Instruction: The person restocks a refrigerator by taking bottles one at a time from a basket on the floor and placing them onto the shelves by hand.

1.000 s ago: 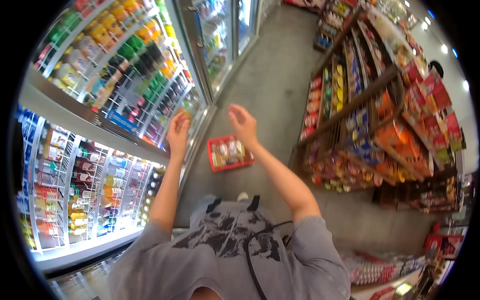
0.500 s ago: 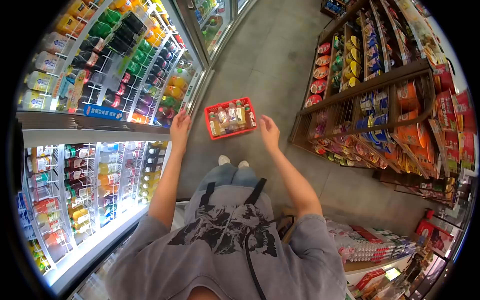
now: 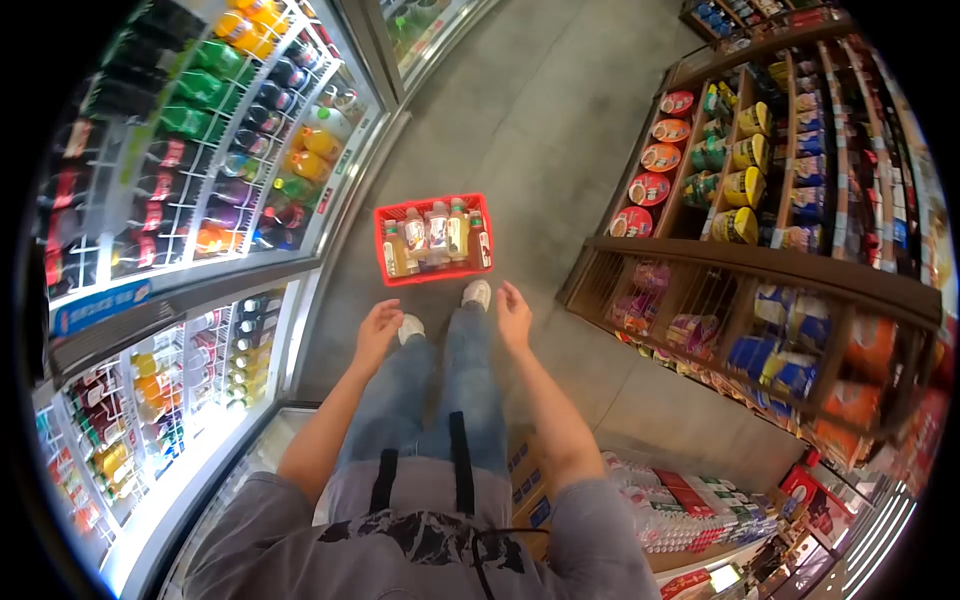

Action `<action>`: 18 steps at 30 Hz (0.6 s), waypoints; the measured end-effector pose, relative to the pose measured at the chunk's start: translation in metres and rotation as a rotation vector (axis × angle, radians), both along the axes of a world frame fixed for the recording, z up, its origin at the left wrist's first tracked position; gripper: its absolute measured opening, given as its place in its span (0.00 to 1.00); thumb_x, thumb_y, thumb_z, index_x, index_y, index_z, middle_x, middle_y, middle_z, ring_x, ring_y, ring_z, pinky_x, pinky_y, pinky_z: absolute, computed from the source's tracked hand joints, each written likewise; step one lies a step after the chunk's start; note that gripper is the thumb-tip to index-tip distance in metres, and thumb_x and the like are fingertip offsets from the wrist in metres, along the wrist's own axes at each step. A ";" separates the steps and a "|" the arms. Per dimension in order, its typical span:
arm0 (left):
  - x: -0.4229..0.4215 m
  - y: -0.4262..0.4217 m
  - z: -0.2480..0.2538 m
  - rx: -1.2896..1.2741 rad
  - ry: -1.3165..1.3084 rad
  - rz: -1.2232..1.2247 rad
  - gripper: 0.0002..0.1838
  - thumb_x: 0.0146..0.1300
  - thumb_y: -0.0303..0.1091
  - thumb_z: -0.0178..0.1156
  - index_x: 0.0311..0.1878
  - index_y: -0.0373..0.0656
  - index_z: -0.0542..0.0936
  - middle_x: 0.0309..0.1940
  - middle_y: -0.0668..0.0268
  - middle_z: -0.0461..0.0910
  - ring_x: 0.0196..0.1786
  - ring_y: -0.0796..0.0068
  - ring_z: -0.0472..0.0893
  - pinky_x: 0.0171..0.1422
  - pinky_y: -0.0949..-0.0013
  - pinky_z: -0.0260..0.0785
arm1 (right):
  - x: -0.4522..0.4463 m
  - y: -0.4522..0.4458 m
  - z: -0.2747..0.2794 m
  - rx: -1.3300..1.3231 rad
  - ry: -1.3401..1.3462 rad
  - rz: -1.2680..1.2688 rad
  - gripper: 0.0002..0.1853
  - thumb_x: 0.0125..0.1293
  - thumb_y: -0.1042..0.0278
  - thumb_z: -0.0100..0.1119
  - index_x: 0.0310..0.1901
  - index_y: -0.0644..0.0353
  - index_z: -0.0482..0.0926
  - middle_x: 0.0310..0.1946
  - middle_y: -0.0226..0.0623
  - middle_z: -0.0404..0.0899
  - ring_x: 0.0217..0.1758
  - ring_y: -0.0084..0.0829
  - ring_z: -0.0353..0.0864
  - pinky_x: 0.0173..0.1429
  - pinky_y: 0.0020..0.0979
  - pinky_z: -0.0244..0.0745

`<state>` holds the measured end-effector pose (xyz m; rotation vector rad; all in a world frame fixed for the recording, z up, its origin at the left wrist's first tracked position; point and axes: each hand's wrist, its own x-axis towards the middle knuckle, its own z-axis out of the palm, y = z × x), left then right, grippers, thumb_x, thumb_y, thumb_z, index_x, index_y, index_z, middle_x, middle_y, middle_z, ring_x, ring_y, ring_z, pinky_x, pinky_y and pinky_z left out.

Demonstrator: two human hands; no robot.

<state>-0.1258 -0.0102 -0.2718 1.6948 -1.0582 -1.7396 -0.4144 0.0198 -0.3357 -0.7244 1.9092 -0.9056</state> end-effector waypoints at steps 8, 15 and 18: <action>-0.084 -0.021 -0.183 0.161 0.026 0.015 0.20 0.70 0.36 0.62 0.62 0.42 0.77 0.46 0.66 0.81 0.45 0.79 0.79 0.50 0.73 0.71 | -0.022 -0.029 -0.125 0.128 0.032 0.083 0.24 0.71 0.57 0.61 0.61 0.65 0.77 0.53 0.48 0.84 0.57 0.33 0.84 0.61 0.32 0.75; -0.105 -0.047 -0.344 0.179 -0.167 0.026 0.23 0.70 0.42 0.62 0.63 0.41 0.75 0.47 0.66 0.81 0.49 0.78 0.78 0.53 0.70 0.71 | -0.022 -0.054 -0.250 0.129 0.000 0.166 0.25 0.69 0.61 0.62 0.62 0.68 0.76 0.51 0.54 0.84 0.55 0.39 0.85 0.60 0.35 0.78; -0.114 -0.073 -0.373 0.301 -0.126 0.150 0.25 0.71 0.44 0.61 0.65 0.42 0.73 0.51 0.65 0.80 0.53 0.77 0.77 0.56 0.68 0.71 | -0.020 -0.082 -0.297 0.140 -0.025 0.169 0.25 0.69 0.61 0.62 0.63 0.67 0.75 0.50 0.55 0.84 0.56 0.40 0.85 0.59 0.35 0.79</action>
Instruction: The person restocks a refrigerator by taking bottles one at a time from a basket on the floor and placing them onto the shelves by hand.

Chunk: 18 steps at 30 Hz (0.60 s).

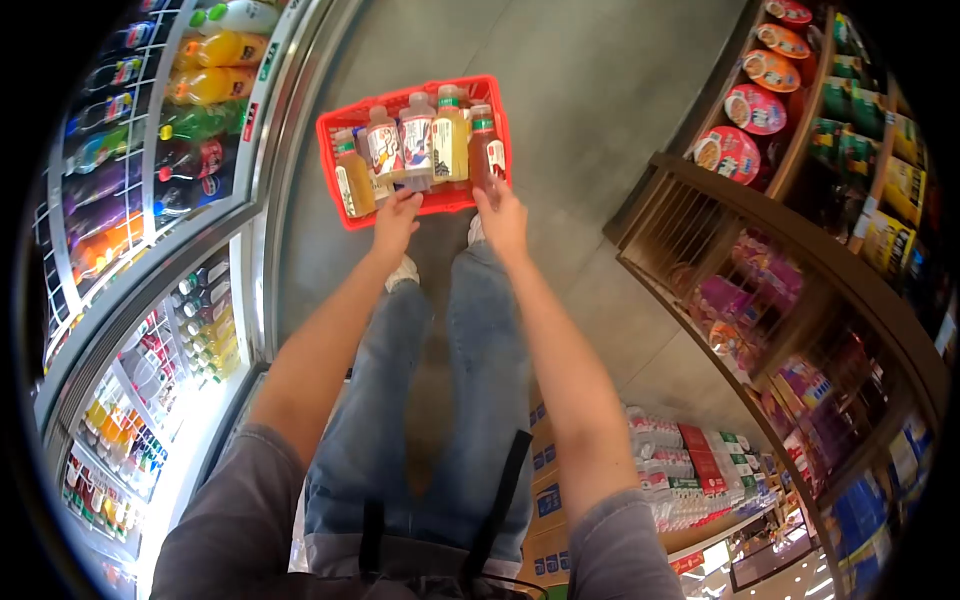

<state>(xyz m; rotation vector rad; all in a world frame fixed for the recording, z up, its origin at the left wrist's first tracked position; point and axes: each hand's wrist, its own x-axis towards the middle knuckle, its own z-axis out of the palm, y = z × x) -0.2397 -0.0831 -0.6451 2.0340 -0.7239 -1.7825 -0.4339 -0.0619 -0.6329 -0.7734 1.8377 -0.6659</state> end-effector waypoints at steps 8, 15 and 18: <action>-0.013 -0.020 -0.112 -0.112 -0.015 -0.025 0.24 0.70 0.40 0.61 0.65 0.39 0.75 0.50 0.59 0.82 0.51 0.72 0.80 0.54 0.68 0.73 | 0.021 -0.059 -0.100 -0.077 0.146 0.094 0.32 0.64 0.57 0.66 0.65 0.68 0.72 0.49 0.58 0.83 0.52 0.48 0.86 0.57 0.39 0.79; -0.030 -0.035 -0.115 -0.137 -0.139 -0.071 0.21 0.70 0.37 0.61 0.61 0.35 0.77 0.43 0.56 0.86 0.45 0.71 0.82 0.50 0.68 0.72 | 0.047 -0.066 -0.124 -0.067 0.262 0.167 0.32 0.59 0.57 0.70 0.60 0.70 0.76 0.40 0.61 0.84 0.44 0.53 0.86 0.50 0.44 0.80; -0.035 -0.040 -0.105 -0.036 -0.075 -0.047 0.23 0.72 0.38 0.59 0.65 0.36 0.74 0.46 0.60 0.84 0.47 0.78 0.79 0.51 0.72 0.70 | 0.055 -0.070 -0.110 0.006 0.306 0.170 0.31 0.58 0.59 0.71 0.60 0.68 0.77 0.37 0.60 0.84 0.42 0.55 0.86 0.50 0.45 0.80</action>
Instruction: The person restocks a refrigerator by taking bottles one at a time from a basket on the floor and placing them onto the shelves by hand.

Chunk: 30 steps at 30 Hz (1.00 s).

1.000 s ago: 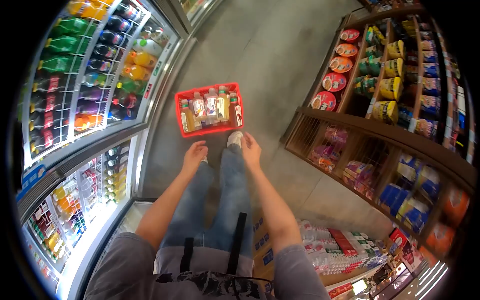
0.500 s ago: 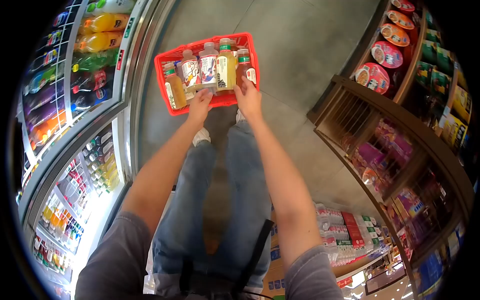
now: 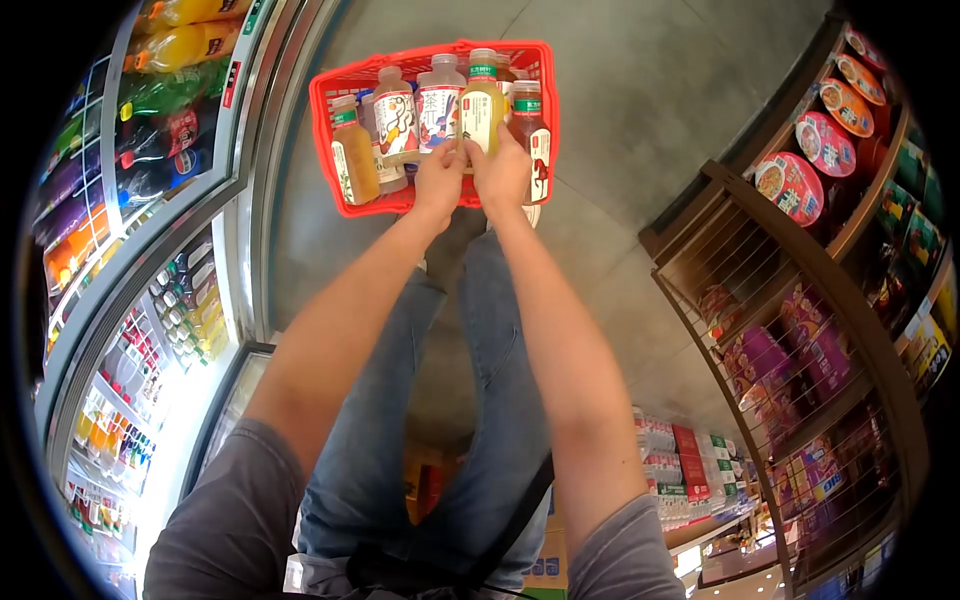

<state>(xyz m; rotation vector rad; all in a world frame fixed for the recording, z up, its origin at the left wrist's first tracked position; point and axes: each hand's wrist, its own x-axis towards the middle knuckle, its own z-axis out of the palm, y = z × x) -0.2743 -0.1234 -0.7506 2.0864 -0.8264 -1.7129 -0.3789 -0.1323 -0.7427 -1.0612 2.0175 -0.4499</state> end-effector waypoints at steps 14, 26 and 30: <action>0.014 0.043 0.032 0.135 0.358 0.234 0.14 0.73 0.31 0.57 0.57 0.38 0.69 0.55 0.57 0.77 0.59 0.69 0.75 0.64 0.65 0.67 | 0.000 0.034 0.044 0.187 0.034 -0.090 0.21 0.58 0.60 0.70 0.54 0.53 0.85 0.39 0.52 0.86 0.42 0.50 0.87 0.51 0.43 0.79; 0.055 0.064 0.229 -0.039 0.366 0.134 0.26 0.67 0.27 0.63 0.66 0.39 0.66 0.57 0.57 0.76 0.60 0.68 0.75 0.64 0.66 0.68 | 0.026 0.067 0.237 0.037 -0.187 -0.161 0.23 0.61 0.67 0.69 0.59 0.60 0.81 0.46 0.46 0.87 0.50 0.37 0.88 0.54 0.34 0.79; 0.091 0.064 0.335 -0.056 0.477 0.050 0.40 0.64 0.26 0.65 0.77 0.44 0.59 0.57 0.58 0.76 0.61 0.69 0.75 0.64 0.64 0.69 | 0.047 0.075 0.351 -0.075 -0.216 -0.088 0.22 0.61 0.68 0.69 0.58 0.59 0.81 0.48 0.44 0.87 0.52 0.38 0.87 0.55 0.34 0.79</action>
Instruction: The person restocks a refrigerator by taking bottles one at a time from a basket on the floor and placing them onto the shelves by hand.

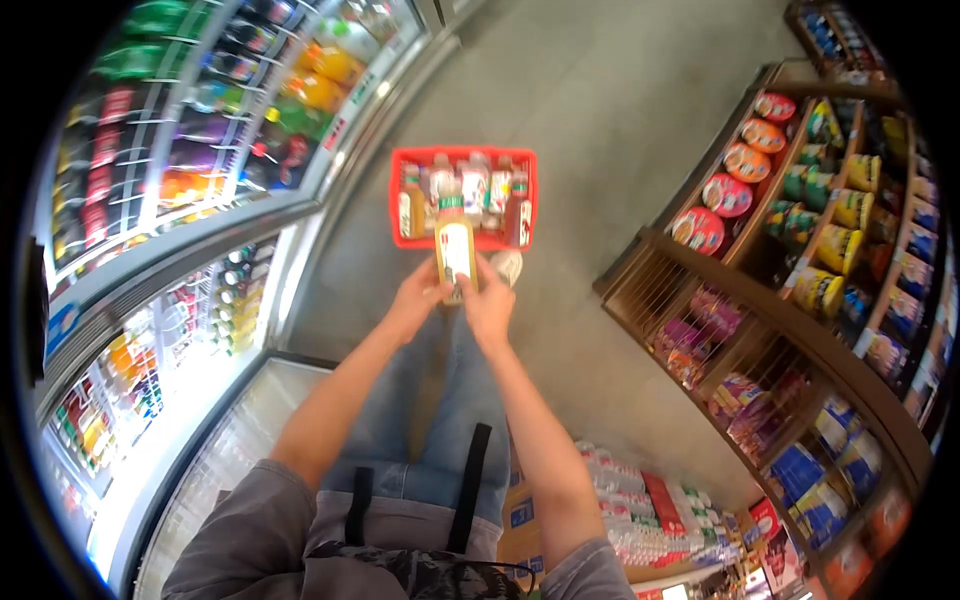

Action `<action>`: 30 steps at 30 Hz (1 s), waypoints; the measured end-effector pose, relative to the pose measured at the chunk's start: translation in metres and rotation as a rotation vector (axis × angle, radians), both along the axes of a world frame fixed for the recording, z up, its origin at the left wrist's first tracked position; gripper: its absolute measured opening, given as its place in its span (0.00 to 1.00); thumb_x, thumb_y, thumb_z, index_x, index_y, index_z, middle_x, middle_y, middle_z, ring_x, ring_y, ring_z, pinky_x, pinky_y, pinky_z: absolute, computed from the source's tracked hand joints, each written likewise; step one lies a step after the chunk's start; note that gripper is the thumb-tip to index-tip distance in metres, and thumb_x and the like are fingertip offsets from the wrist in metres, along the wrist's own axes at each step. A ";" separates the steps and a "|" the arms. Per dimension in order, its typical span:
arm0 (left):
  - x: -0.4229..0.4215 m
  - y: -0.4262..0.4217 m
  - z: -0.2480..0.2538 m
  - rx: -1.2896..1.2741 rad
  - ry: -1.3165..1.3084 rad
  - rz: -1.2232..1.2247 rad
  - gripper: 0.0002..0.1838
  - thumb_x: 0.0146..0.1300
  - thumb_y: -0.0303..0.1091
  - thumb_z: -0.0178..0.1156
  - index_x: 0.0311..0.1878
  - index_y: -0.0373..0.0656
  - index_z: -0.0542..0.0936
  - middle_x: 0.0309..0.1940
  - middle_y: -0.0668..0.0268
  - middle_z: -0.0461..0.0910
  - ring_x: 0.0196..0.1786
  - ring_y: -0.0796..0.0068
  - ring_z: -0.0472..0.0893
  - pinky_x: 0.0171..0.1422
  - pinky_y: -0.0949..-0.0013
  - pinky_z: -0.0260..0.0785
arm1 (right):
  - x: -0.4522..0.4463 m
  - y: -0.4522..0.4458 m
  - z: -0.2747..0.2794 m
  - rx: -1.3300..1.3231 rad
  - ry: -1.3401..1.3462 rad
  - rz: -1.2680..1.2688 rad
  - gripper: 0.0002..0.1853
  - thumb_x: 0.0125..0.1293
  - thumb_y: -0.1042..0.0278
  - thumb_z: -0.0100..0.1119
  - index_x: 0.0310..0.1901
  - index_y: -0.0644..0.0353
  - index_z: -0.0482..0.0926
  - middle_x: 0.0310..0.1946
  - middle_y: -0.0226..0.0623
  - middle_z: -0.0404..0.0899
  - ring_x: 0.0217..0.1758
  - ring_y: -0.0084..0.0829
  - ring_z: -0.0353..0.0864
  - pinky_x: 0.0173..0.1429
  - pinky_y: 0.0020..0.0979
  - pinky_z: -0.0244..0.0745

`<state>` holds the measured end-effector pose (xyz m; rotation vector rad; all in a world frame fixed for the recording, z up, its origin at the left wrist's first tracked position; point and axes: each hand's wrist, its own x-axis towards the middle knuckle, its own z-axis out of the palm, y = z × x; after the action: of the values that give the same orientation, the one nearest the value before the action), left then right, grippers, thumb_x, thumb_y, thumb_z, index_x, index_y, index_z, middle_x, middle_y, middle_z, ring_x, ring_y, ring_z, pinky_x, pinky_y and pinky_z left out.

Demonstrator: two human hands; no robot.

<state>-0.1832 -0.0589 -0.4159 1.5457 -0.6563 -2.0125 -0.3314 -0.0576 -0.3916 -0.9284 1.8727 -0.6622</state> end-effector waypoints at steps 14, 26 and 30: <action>0.136 -0.001 0.275 -0.658 -0.298 -0.013 0.38 0.63 0.35 0.67 0.75 0.40 0.63 0.57 0.54 0.70 0.62 0.60 0.73 0.68 0.60 0.68 | 0.107 -0.027 0.254 -0.324 -0.240 0.369 0.34 0.61 0.72 0.68 0.68 0.68 0.68 0.57 0.47 0.75 0.57 0.38 0.82 0.58 0.36 0.79; 0.179 0.045 0.373 -0.807 -0.459 0.226 0.35 0.63 0.34 0.68 0.71 0.38 0.67 0.55 0.55 0.71 0.62 0.62 0.76 0.67 0.62 0.72 | 0.159 -0.016 0.389 -0.335 -0.492 0.568 0.27 0.69 0.73 0.62 0.68 0.69 0.69 0.58 0.43 0.80 0.58 0.26 0.80 0.61 0.29 0.75; 0.197 0.073 0.408 -0.831 -0.404 0.412 0.30 0.64 0.40 0.69 0.66 0.36 0.73 0.53 0.56 0.77 0.54 0.64 0.82 0.62 0.63 0.75 | 0.182 -0.005 0.381 -0.418 -0.662 0.621 0.25 0.69 0.72 0.63 0.66 0.71 0.71 0.56 0.43 0.82 0.56 0.26 0.82 0.59 0.28 0.76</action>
<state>0.0134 0.0144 -0.0080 1.3899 -1.0508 -0.9264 -0.1494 -0.0629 -0.0101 -1.2814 0.8097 -0.8454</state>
